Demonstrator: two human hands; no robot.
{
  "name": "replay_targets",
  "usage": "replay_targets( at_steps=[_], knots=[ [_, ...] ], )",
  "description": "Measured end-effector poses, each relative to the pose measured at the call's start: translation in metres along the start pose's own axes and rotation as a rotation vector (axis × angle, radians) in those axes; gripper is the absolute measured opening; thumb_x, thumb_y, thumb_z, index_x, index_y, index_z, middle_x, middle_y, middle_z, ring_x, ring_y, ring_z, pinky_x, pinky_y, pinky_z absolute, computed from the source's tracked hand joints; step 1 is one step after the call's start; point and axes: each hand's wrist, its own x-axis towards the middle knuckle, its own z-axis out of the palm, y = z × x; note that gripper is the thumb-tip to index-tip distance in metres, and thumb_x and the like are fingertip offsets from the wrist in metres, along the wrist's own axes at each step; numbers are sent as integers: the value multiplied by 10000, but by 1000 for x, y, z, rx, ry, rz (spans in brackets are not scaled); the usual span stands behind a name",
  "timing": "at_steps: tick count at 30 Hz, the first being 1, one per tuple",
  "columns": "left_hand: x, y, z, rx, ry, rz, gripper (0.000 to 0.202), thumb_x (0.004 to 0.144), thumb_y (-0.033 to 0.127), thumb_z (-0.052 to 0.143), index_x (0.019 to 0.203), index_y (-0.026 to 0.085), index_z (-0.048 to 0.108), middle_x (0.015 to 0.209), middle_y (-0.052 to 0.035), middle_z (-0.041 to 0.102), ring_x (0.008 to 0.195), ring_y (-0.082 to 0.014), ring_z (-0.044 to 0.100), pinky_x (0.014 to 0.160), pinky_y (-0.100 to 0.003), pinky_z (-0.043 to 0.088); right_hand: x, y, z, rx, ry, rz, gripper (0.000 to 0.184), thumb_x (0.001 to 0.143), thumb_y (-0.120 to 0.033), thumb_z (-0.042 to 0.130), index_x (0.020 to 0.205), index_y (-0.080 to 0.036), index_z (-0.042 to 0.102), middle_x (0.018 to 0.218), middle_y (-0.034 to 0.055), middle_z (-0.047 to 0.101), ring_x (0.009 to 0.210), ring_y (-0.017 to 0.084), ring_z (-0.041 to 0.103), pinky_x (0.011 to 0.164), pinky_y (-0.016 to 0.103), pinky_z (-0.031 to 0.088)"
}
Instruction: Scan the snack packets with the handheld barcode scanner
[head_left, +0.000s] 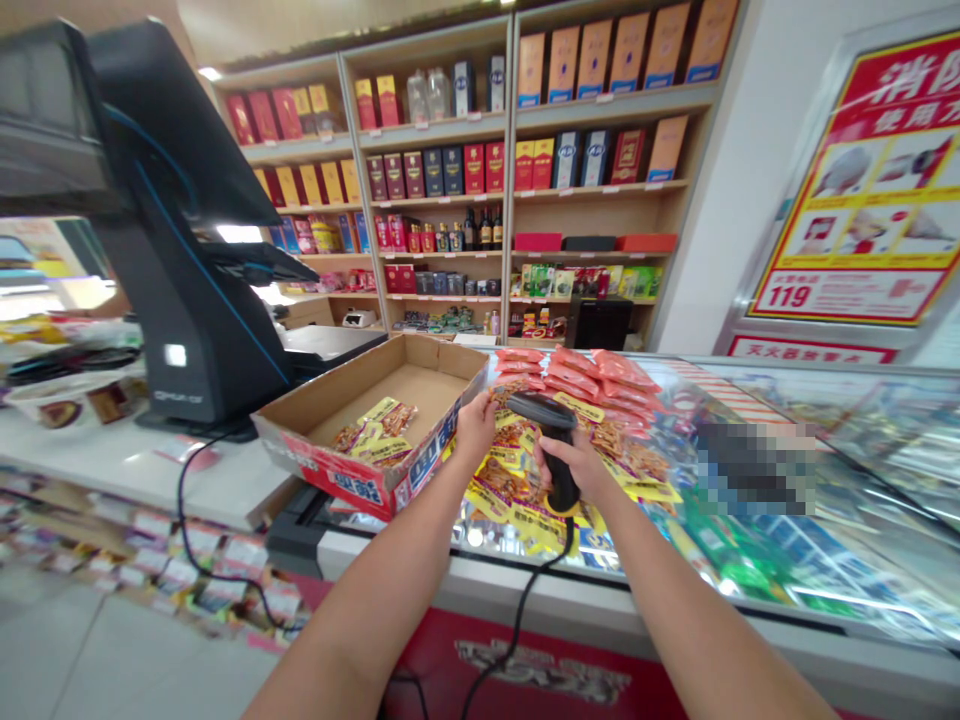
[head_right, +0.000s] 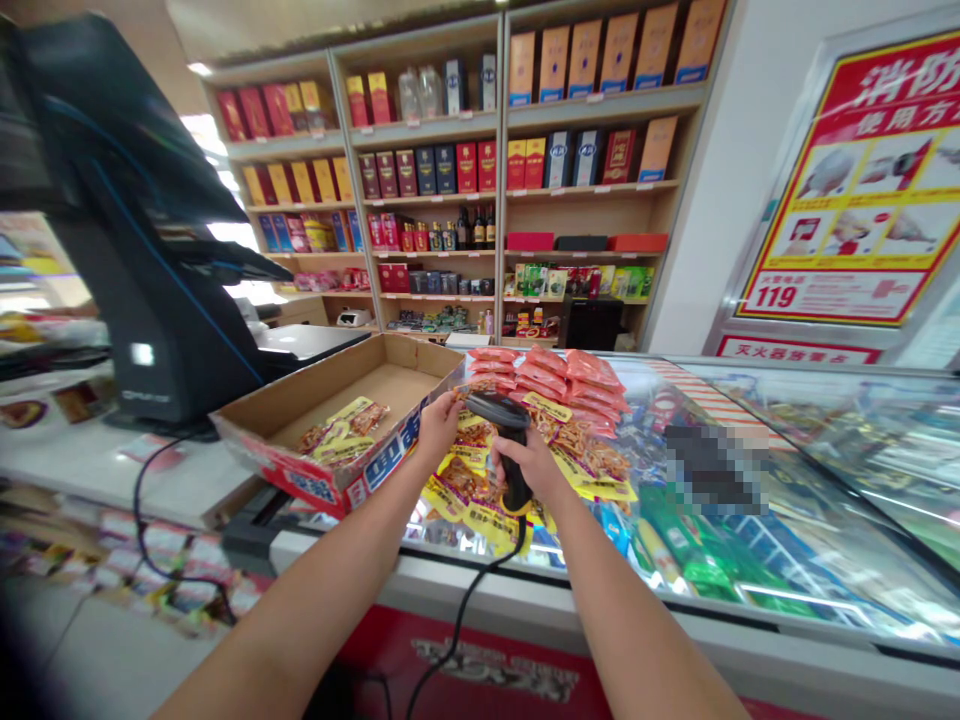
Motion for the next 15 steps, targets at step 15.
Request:
replay_targets(
  at_steps=[15],
  knots=[
    [-1, -7, 3, 54, -3, -31, 196, 867, 202, 445, 749, 179, 599, 694, -16, 632, 667, -149, 565, 657, -245, 407, 1, 4, -1, -3, 39, -35, 254, 726, -384, 662, 632, -156, 604, 450, 1, 577, 367, 115, 519, 397, 235, 456]
  ],
)
